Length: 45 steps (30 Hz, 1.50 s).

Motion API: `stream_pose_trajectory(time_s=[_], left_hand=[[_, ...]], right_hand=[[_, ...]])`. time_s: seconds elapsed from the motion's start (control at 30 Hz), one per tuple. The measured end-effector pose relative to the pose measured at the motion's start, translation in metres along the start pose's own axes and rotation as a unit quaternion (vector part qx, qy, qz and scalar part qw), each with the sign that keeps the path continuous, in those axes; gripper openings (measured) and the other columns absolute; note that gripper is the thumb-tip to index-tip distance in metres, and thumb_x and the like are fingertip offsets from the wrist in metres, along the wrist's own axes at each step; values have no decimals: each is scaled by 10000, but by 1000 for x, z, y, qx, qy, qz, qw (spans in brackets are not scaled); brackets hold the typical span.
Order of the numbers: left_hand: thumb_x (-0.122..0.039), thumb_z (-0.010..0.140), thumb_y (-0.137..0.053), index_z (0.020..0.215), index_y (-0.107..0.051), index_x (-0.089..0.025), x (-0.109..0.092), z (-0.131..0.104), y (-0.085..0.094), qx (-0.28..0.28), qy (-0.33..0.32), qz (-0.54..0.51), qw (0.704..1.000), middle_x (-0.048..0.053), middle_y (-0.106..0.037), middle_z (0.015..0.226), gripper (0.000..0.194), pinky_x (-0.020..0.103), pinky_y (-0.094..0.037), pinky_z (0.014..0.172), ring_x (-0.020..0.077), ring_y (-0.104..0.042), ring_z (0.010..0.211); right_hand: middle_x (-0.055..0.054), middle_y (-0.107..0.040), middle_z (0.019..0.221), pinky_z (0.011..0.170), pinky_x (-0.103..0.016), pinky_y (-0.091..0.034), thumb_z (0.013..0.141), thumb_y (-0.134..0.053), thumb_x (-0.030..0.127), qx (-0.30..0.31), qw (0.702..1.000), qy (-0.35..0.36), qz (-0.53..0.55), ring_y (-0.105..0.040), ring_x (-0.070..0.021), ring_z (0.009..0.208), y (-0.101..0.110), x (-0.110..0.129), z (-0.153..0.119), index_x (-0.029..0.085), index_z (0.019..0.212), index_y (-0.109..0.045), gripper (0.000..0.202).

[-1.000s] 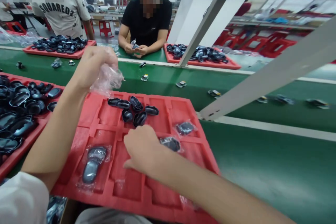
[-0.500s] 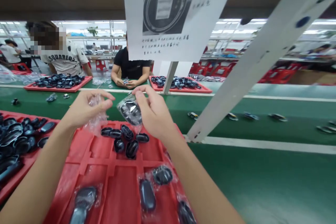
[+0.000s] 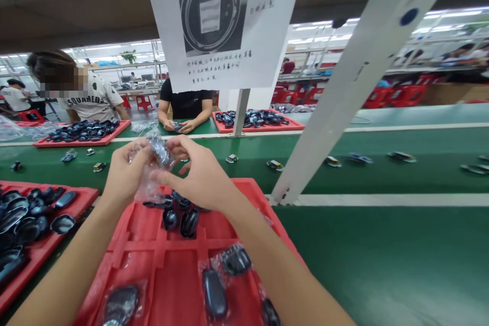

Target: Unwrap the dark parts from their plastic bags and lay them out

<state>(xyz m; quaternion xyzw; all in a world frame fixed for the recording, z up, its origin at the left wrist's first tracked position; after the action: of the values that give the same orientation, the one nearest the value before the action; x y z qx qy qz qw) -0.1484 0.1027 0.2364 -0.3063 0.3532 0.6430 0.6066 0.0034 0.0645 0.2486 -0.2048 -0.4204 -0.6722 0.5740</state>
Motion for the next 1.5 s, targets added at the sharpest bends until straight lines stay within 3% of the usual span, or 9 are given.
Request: stream_pose_trajectory(time_s=[0.13, 0.2, 0.37, 0.53, 0.7, 0.93, 1.07, 1.2, 1.5], left_hand=[[-391, 820, -687, 740, -674, -192, 4, 0, -4, 192, 14, 101, 976, -27, -565, 598, 215, 245, -349, 522, 126, -447, 541], [-422, 803, -742, 822, -741, -201, 0, -1, 5, 267, -3, 190, 945, -26, -576, 607, 221, 251, -337, 528, 135, -446, 553], [-525, 772, -790, 1000, -756, -218, -20, -2, 24, 229, -48, 267, 935, -11, -646, 728, 384, 265, -398, 624, 167, -524, 660], [-408, 922, -617, 748, -676, -179, -26, -12, 2, 215, -93, 228, 945, -14, -563, 665, 294, 259, -333, 577, 142, -424, 633], [-419, 904, -650, 786, -680, -170, -27, -11, 1, 174, -93, 200, 960, -16, -588, 691, 278, 260, -358, 601, 141, -449, 647], [-361, 859, -633, 768, -653, -200, -17, -10, -7, 179, -57, 67, 980, -16, -582, 616, 186, 282, -370, 538, 145, -462, 537], [-429, 879, -627, 607, -533, -201, -2, -3, -8, 124, -50, 145, 980, -20, -492, 533, 367, 281, -305, 525, 133, -413, 517], [-474, 884, -655, 569, -533, -197, -6, -5, -7, 133, -81, 172, 973, -13, -531, 526, 437, 280, -295, 521, 123, -415, 509], [-470, 863, -682, 598, -545, -222, 26, 1, -19, 210, 50, -18, 976, -7, -594, 582, 388, 271, -426, 539, 132, -531, 525]], right_hand=[[-35, -669, 835, 625, -278, -503, 854, -644, 303, -106, 994, 25, -6, -619, -169, 739, 21, 1, 2, 182, 961, -669, 163], [-2, -594, 689, 539, -259, -413, 830, -635, 277, -99, 994, 9, -37, -529, -141, 619, 28, 0, 2, 181, 826, -667, 101], [33, -474, 581, 498, -260, -281, 833, -639, 291, 43, 989, -13, -140, -385, -106, 537, 10, 3, -2, 181, 672, -592, 201], [44, -438, 611, 558, -261, -322, 948, -574, 416, -38, 982, 105, -156, -400, -114, 564, 3, 12, -3, 213, 744, -485, 301], [43, -361, 592, 586, -268, -310, 1030, -444, 365, 7, 962, 211, -175, -346, -114, 562, 1, 17, -5, 219, 656, -348, 413], [54, -279, 549, 476, -263, -253, 964, -496, 665, -13, 997, 71, 13, -254, -99, 482, 13, -13, 5, 234, 605, -329, 585], [36, -416, 563, 531, -271, -307, 893, -649, 549, -129, 974, 126, -141, -353, -113, 522, 25, -6, 1, 220, 630, -460, 462], [-17, -589, 683, 638, -289, -383, 898, -621, 427, -96, 942, 141, -290, -531, -165, 644, 16, 3, -2, 212, 795, -602, 239], [-22, -584, 691, 640, -313, -393, 1030, -416, 354, -190, 954, 19, -233, -556, -176, 639, -2, -33, -2, 216, 889, -602, 271]])
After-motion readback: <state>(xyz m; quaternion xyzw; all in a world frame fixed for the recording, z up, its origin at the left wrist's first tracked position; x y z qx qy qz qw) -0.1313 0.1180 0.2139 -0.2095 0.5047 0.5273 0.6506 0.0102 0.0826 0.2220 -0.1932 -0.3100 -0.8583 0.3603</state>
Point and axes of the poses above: each hand's wrist, its own z-axis towards the middle knuckle, its own y-axis out of the back of the hand, x = y × z, the point moved 6 cm from there along z, towards the middle knuckle
